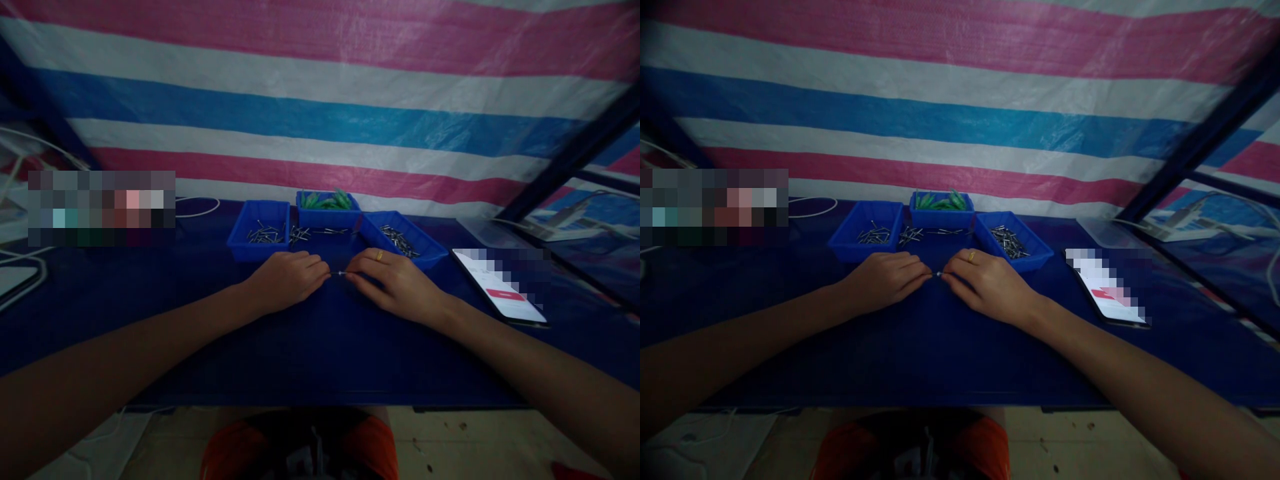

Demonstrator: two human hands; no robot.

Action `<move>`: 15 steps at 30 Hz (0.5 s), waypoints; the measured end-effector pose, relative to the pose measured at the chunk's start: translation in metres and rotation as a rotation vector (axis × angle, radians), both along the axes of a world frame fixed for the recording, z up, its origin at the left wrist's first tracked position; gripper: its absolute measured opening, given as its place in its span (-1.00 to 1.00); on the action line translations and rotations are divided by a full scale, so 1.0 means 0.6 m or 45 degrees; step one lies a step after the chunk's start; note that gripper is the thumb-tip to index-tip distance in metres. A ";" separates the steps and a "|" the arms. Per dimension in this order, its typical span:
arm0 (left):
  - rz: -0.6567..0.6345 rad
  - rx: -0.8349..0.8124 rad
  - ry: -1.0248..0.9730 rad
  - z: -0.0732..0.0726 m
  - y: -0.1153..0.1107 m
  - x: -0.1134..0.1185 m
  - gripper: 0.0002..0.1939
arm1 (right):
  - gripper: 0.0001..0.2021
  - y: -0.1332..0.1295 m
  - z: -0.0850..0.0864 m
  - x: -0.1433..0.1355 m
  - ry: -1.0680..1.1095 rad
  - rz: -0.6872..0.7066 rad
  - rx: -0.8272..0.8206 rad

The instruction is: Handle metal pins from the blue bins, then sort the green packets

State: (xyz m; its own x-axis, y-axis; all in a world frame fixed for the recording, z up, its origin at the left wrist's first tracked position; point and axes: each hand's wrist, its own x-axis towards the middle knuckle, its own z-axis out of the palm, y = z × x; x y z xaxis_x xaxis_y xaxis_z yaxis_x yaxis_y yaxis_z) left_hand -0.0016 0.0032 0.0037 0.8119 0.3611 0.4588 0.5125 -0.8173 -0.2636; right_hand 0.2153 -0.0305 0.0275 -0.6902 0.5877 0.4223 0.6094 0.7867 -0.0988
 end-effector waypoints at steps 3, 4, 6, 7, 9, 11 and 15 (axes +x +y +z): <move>-0.011 -0.008 0.012 -0.003 0.001 0.001 -0.75 | -0.76 0.000 -0.001 -0.001 0.001 0.007 0.004; -0.018 -0.011 0.014 -0.003 0.001 0.001 -0.75 | -0.75 0.000 -0.001 -0.001 0.000 0.008 0.006; -0.031 -0.021 0.016 -0.004 0.002 0.001 -0.76 | -0.75 0.000 0.000 -0.002 -0.003 0.012 0.015; -0.035 -0.026 0.017 -0.004 0.002 0.001 -0.76 | -0.75 0.000 0.000 -0.002 -0.004 0.015 0.019; -0.042 -0.027 0.019 -0.004 0.002 0.001 -0.76 | -0.76 0.000 0.001 -0.002 0.000 0.020 0.026; -0.037 -0.024 0.016 -0.003 0.002 0.001 -0.76 | -0.77 0.000 0.001 -0.002 0.004 0.023 0.028; -0.035 -0.019 0.018 -0.005 0.002 0.000 -0.77 | -0.77 0.001 -0.001 0.000 -0.008 0.011 0.025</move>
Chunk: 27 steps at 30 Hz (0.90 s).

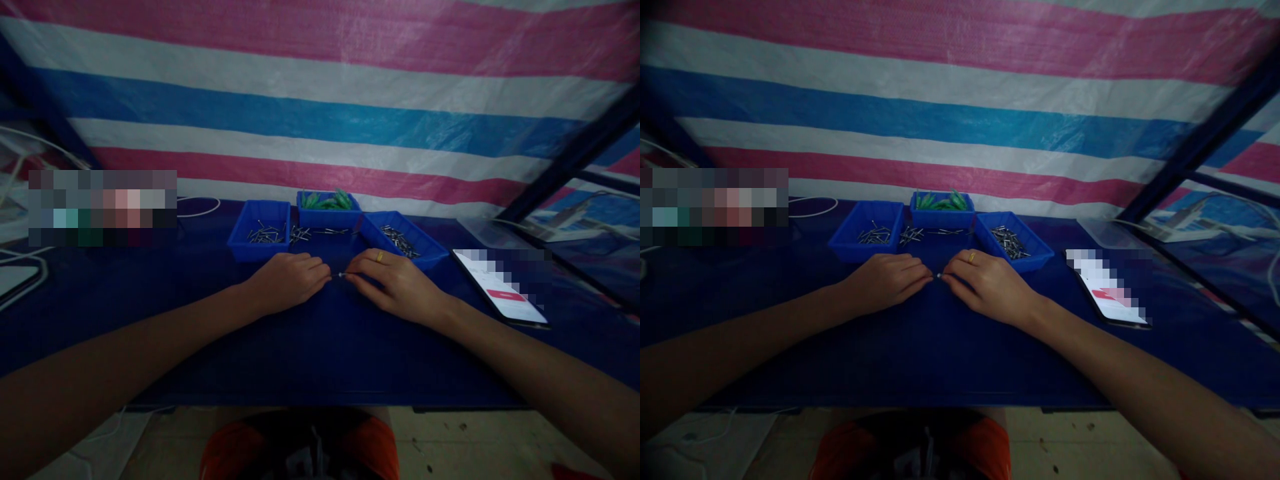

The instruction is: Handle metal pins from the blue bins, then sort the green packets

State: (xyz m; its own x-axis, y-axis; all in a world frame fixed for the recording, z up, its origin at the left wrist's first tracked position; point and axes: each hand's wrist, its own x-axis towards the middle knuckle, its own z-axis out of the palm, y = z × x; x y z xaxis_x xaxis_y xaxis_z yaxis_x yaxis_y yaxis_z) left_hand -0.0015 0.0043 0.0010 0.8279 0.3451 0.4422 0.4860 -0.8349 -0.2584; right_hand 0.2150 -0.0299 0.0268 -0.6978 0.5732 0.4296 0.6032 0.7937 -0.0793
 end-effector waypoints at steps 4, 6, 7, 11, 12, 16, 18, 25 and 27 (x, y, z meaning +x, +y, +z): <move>0.007 0.001 0.002 -0.001 0.000 0.000 -0.78 | -0.76 0.001 -0.001 0.000 0.005 0.004 -0.008; 0.001 -0.003 0.005 0.000 -0.001 0.001 -0.79 | -0.76 0.000 0.000 -0.001 0.005 -0.002 -0.010; -0.003 -0.002 0.008 0.000 -0.001 0.001 -0.79 | -0.77 0.000 0.000 -0.001 0.002 -0.003 -0.011; 0.001 0.017 0.009 0.001 -0.001 0.001 -0.79 | -0.77 -0.001 0.001 -0.002 0.002 -0.004 0.007; 0.005 0.017 0.010 0.000 -0.001 0.000 -0.79 | -0.77 -0.001 0.001 -0.002 0.004 -0.005 0.011; 0.001 0.009 0.007 -0.002 0.001 0.000 -0.77 | -0.76 0.000 0.001 -0.001 -0.004 -0.016 0.012; -0.002 0.005 0.010 -0.002 0.000 0.000 -0.76 | -0.76 0.000 0.001 0.000 -0.006 -0.016 0.015; 0.055 0.004 -0.002 -0.001 0.000 -0.001 -0.77 | -0.77 0.003 -0.002 0.003 -0.033 -0.069 -0.012; 0.063 0.003 0.002 0.000 0.000 0.000 -0.77 | -0.77 0.005 -0.003 0.003 -0.068 -0.096 -0.030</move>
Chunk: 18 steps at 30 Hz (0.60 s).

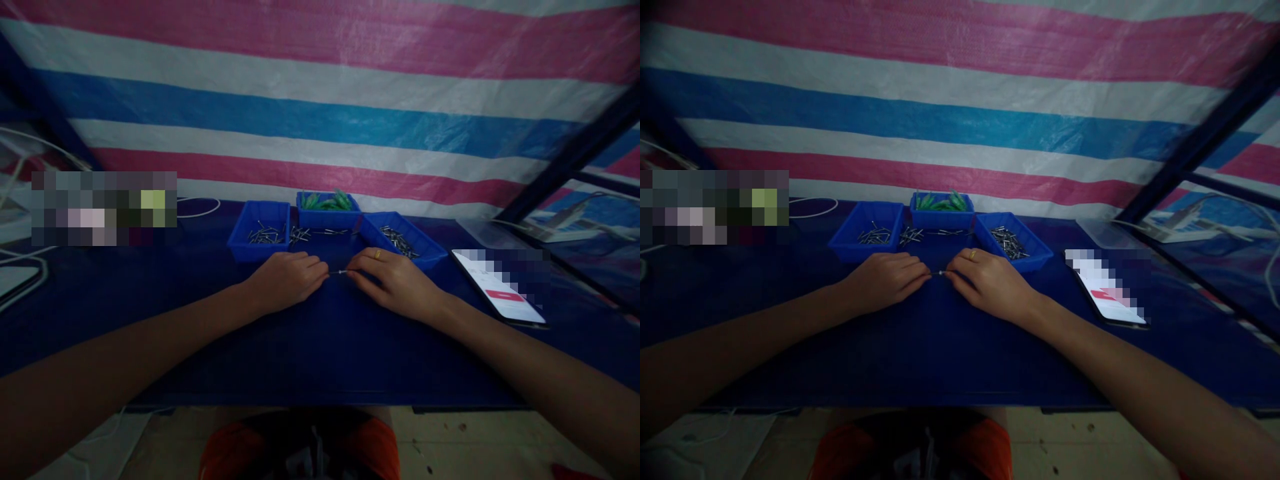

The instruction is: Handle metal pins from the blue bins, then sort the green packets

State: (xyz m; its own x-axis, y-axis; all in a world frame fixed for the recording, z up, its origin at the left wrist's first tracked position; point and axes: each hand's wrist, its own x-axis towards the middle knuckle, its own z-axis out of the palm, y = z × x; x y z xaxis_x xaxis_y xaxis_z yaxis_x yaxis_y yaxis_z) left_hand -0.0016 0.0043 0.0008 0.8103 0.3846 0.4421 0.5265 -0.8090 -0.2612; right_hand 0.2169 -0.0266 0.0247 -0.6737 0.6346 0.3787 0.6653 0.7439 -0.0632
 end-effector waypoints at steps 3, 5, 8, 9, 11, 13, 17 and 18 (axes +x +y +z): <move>0.005 -0.016 0.014 0.001 0.000 0.001 -0.77 | -0.78 0.003 -0.002 0.001 -0.034 -0.022 -0.026; 0.007 -0.019 0.016 0.001 0.000 0.001 -0.77 | -0.78 0.005 -0.001 0.001 -0.048 -0.030 -0.041; 0.006 -0.007 0.012 0.001 0.000 0.000 -0.77 | -0.78 0.006 -0.001 0.002 -0.067 -0.041 -0.061; 0.004 -0.002 0.009 0.000 0.000 -0.001 -0.76 | -0.78 0.006 -0.001 0.002 -0.075 -0.045 -0.068; 0.005 -0.001 0.000 0.000 0.001 -0.002 -0.76 | -0.78 0.008 -0.002 0.003 -0.093 -0.051 -0.085; 0.008 0.000 -0.008 0.001 0.001 -0.002 -0.75 | -0.79 0.009 -0.005 0.003 -0.112 -0.049 -0.102; -0.021 0.024 -0.024 0.003 0.000 -0.002 -0.74 | -0.79 0.012 -0.011 0.004 -0.146 -0.033 -0.119; -0.040 0.030 -0.032 0.004 0.000 -0.001 -0.74 | -0.79 0.012 -0.012 0.004 -0.155 -0.028 -0.126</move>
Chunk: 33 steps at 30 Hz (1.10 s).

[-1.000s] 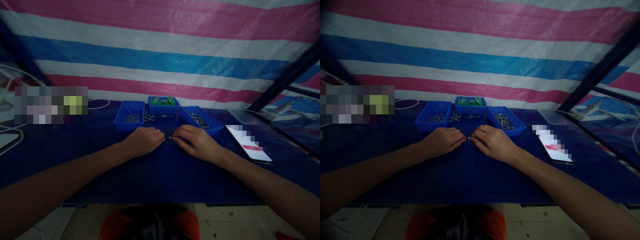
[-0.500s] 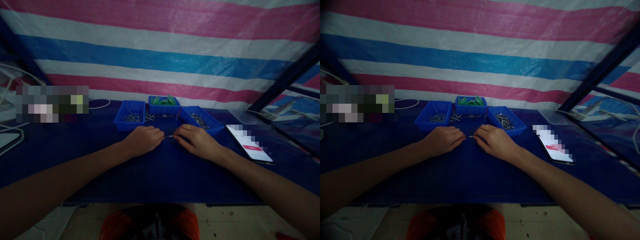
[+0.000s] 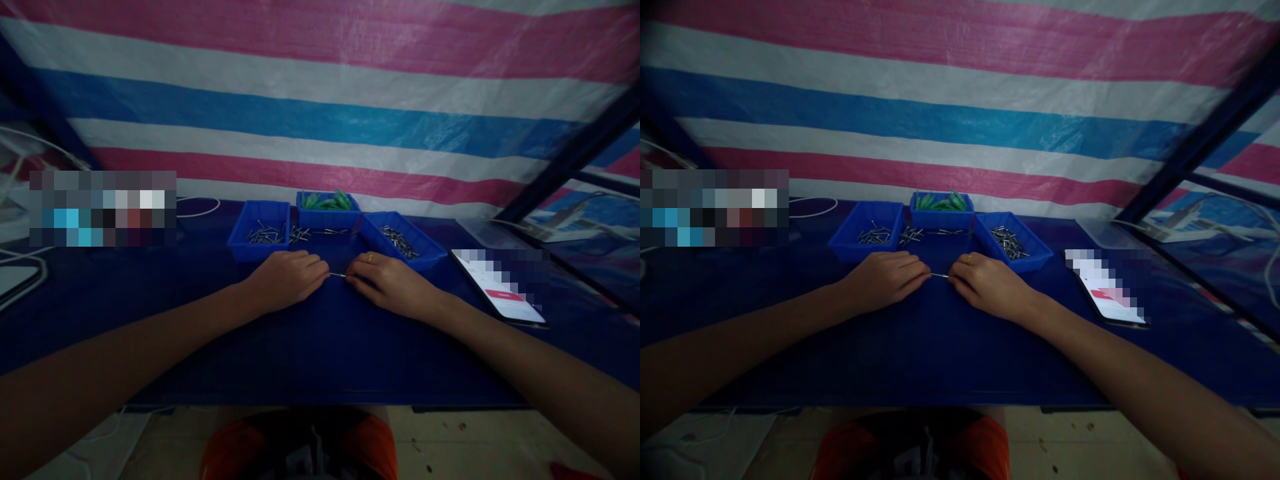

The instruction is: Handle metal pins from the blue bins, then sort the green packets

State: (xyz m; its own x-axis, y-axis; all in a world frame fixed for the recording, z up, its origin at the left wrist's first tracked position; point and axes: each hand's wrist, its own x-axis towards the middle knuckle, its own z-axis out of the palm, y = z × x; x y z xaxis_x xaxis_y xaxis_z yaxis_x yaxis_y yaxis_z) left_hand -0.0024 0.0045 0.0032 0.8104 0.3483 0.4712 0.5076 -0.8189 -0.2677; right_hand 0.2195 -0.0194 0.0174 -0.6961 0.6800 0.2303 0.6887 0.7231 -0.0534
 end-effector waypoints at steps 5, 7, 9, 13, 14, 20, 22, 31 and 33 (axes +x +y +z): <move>-0.110 0.021 -0.034 0.003 -0.004 0.001 -0.73 | -0.78 -0.001 -0.001 -0.002 -0.009 0.056 -0.067; -0.149 0.021 -0.038 0.004 -0.006 0.001 -0.73 | -0.77 -0.002 0.000 -0.002 -0.010 0.072 -0.076; -0.174 0.030 -0.040 0.005 -0.007 0.001 -0.72 | -0.76 -0.003 0.000 -0.002 -0.010 0.081 -0.078; -0.162 0.052 -0.059 0.007 -0.007 0.002 -0.74 | -0.76 -0.003 0.000 -0.002 -0.008 0.081 -0.073; -0.151 0.051 -0.059 0.007 -0.007 0.001 -0.74 | -0.76 -0.003 0.000 -0.001 -0.012 0.077 -0.072; -0.065 0.022 -0.019 0.005 -0.003 -0.001 -0.75 | -0.78 -0.002 -0.001 -0.001 -0.022 0.053 -0.043; -0.045 0.013 -0.003 0.004 -0.003 -0.001 -0.76 | -0.78 -0.002 -0.001 -0.001 -0.023 0.056 -0.042; -0.077 0.030 -0.020 0.005 -0.003 -0.001 -0.76 | -0.78 -0.003 0.002 -0.002 -0.033 0.052 -0.039; -0.071 0.027 -0.013 0.004 -0.002 -0.001 -0.76 | -0.78 -0.003 0.003 -0.003 -0.041 0.039 -0.043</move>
State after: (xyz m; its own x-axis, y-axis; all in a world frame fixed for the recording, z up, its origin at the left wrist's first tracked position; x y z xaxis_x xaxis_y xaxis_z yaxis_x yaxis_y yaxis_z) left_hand -0.0030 0.0031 0.0058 0.8232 0.2924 0.4866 0.4642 -0.8402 -0.2804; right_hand 0.2176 -0.0214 0.0192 -0.7234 0.6653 0.1847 0.6682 0.7419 -0.0558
